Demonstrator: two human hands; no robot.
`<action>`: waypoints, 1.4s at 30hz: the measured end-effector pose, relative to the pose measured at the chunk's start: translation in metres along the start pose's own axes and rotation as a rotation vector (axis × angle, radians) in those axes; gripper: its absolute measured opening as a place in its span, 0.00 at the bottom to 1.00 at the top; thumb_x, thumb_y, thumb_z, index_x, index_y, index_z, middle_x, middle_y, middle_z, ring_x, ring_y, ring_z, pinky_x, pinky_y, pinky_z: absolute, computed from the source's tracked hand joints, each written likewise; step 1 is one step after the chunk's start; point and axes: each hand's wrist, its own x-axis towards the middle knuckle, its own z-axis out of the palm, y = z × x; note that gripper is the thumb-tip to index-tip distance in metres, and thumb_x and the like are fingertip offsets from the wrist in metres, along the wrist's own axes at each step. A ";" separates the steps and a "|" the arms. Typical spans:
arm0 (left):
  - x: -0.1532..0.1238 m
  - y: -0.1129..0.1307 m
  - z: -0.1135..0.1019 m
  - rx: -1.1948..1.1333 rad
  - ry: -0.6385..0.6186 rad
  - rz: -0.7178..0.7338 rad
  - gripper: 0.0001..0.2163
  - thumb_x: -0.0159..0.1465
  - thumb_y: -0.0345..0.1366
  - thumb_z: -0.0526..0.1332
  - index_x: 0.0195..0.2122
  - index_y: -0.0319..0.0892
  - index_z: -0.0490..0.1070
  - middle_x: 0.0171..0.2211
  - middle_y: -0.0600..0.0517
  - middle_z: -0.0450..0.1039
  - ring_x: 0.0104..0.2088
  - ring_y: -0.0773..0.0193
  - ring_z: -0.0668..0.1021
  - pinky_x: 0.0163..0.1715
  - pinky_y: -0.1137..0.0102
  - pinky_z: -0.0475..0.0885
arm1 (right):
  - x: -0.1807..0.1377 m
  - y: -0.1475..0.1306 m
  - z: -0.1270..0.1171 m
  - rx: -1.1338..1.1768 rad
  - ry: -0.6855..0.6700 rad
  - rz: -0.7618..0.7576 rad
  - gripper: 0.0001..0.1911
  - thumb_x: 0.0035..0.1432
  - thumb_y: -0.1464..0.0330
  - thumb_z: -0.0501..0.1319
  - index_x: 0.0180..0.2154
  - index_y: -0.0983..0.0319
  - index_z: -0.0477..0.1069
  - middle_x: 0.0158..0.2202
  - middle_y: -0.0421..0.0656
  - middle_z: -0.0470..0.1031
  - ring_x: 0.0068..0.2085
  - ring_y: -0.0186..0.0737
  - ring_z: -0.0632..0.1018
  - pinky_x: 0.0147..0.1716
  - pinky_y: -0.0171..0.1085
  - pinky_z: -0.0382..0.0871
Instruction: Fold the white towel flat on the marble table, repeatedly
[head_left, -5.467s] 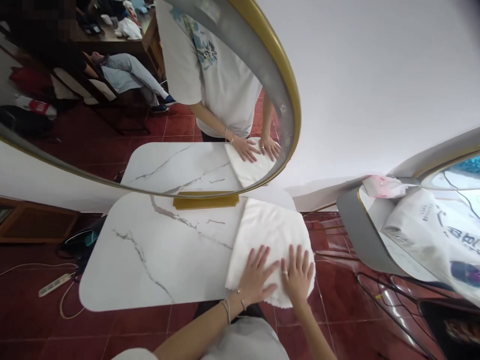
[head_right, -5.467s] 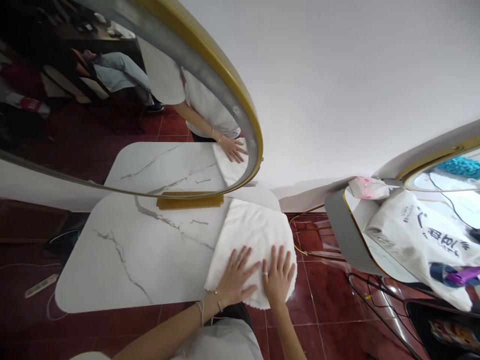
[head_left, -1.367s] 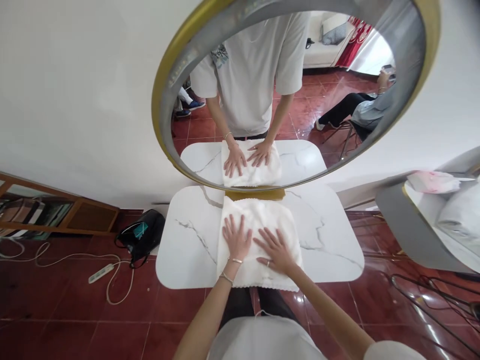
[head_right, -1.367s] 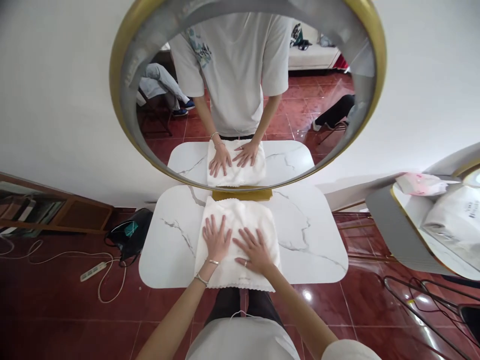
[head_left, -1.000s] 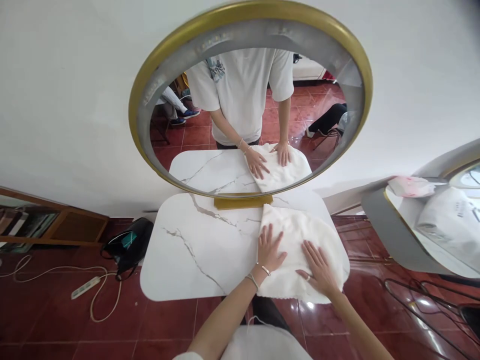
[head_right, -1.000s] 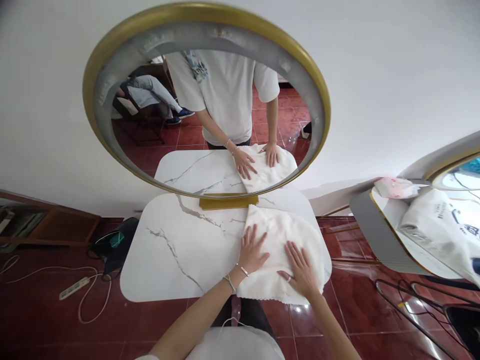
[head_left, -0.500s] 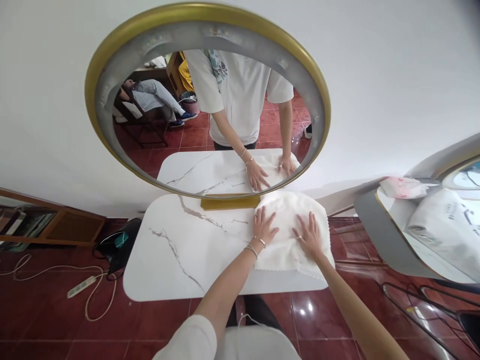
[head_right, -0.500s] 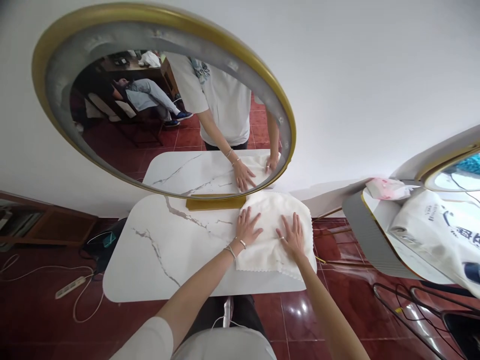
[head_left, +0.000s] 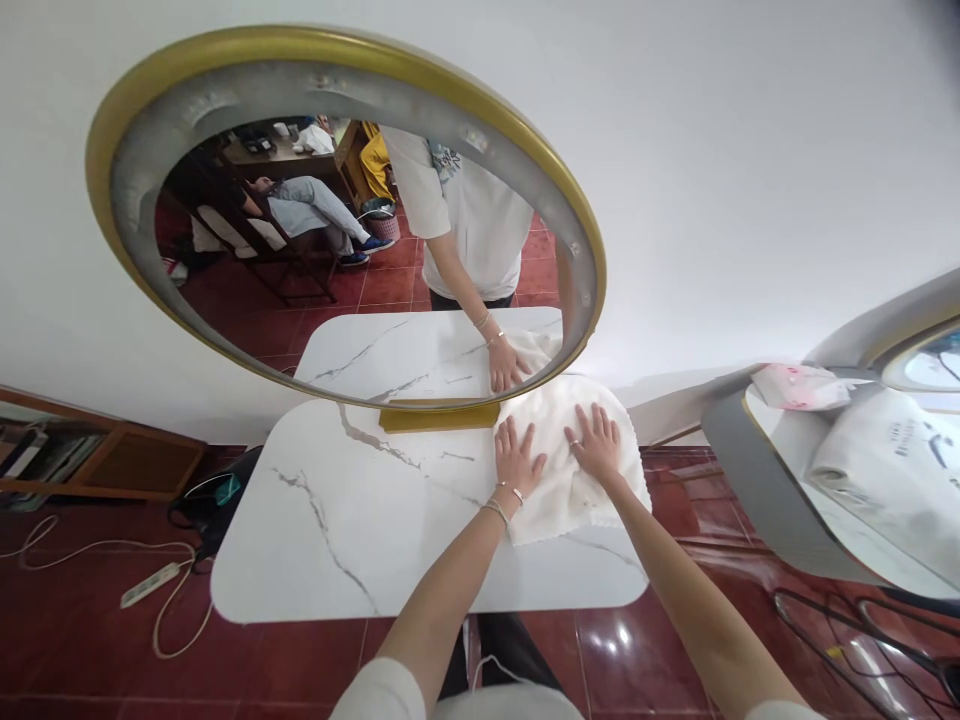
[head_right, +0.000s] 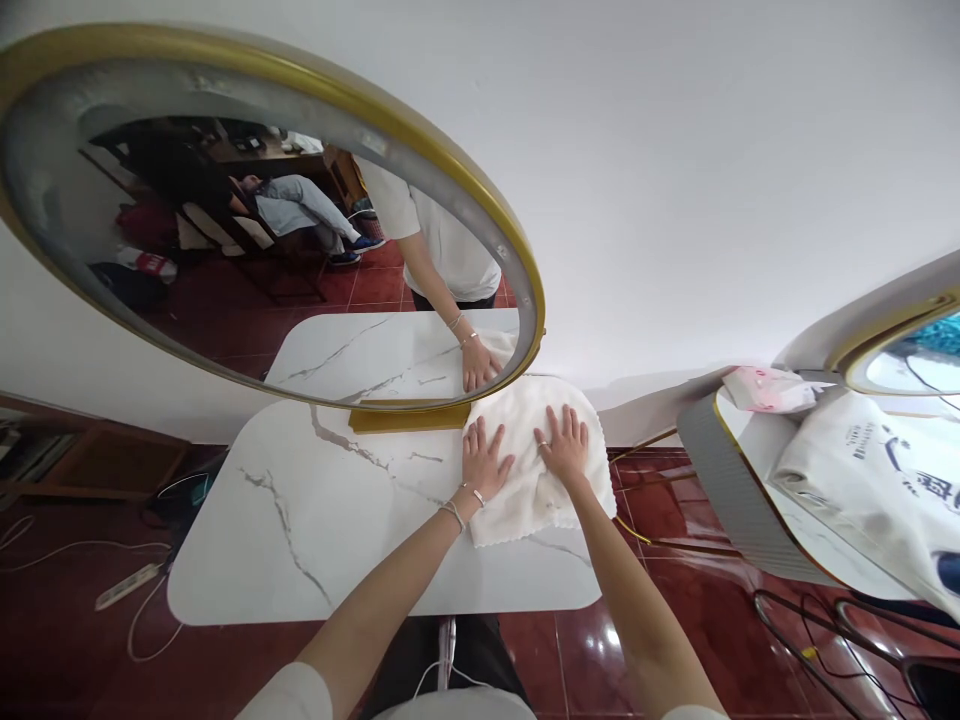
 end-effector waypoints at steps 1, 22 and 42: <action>-0.007 -0.002 0.000 0.000 0.002 0.012 0.29 0.65 0.48 0.55 0.66 0.46 0.54 0.69 0.41 0.42 0.67 0.40 0.51 0.62 0.48 0.54 | -0.011 0.000 -0.001 -0.001 0.008 -0.006 0.30 0.67 0.55 0.43 0.65 0.60 0.54 0.68 0.51 0.50 0.68 0.49 0.51 0.63 0.51 0.49; -0.033 -0.058 -0.087 0.071 -0.190 -0.120 0.10 0.55 0.37 0.62 0.39 0.42 0.72 0.50 0.43 0.67 0.53 0.47 0.66 0.54 0.55 0.56 | -0.192 -0.036 -0.012 0.181 0.159 -0.206 0.36 0.64 0.55 0.51 0.68 0.50 0.37 0.67 0.51 0.52 0.64 0.58 0.61 0.55 0.59 0.62; -0.046 -0.075 -0.147 -0.166 -0.425 0.267 0.03 0.59 0.31 0.63 0.29 0.42 0.75 0.34 0.51 0.77 0.38 0.61 0.77 0.39 0.71 0.68 | -0.096 -0.097 -0.097 0.527 -0.127 -0.467 0.20 0.59 0.67 0.56 0.54 0.57 0.59 0.61 0.52 0.59 0.62 0.51 0.63 0.55 0.51 0.65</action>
